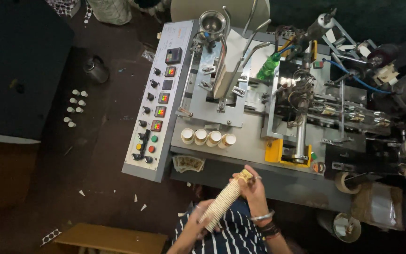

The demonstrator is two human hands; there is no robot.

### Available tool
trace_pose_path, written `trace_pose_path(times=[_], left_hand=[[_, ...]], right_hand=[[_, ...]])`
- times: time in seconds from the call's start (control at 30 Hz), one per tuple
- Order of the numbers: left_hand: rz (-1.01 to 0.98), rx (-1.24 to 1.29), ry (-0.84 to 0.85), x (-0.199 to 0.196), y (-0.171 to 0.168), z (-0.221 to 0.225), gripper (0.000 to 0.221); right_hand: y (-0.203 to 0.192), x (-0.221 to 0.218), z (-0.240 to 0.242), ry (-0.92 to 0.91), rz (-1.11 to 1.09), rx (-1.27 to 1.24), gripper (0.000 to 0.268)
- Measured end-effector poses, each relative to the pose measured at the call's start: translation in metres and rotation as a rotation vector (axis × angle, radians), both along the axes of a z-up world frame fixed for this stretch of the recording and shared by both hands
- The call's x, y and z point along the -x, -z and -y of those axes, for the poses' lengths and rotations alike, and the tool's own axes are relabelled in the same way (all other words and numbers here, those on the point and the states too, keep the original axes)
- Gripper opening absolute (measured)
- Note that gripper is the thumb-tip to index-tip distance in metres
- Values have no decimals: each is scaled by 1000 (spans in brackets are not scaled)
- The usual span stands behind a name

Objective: Take finished paper cups from the machine and place them into plastic sleeves for packaging.

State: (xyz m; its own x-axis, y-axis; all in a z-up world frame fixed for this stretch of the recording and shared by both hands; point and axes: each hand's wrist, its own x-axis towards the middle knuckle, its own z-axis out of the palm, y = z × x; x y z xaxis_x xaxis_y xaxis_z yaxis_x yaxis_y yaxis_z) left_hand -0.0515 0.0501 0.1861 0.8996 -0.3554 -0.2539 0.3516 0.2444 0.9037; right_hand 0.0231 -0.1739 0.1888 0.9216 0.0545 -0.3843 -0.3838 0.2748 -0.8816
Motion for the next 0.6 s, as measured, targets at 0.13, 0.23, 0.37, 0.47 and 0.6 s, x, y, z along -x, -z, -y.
trace_pose_path(times=[0.13, 0.23, 0.37, 0.47, 0.6], left_hand=[[-618, 322, -123, -17, 22, 12, 48], [-688, 328, -188, -37, 5, 24, 39], [-693, 347, -245, -45, 5, 27, 34], [-631, 365, -295, -43, 17, 20, 35], [-635, 312, -355, -43, -1, 4, 40]], right_hand=[[19, 29, -16, -15, -7, -3, 59], [50, 31, -15, -80, 86, 50, 54], [39, 2, -8, -2, 142, 138, 50], [39, -37, 1, 128, 192, 379, 54], [111, -85, 19, 165, 310, 893, 59]])
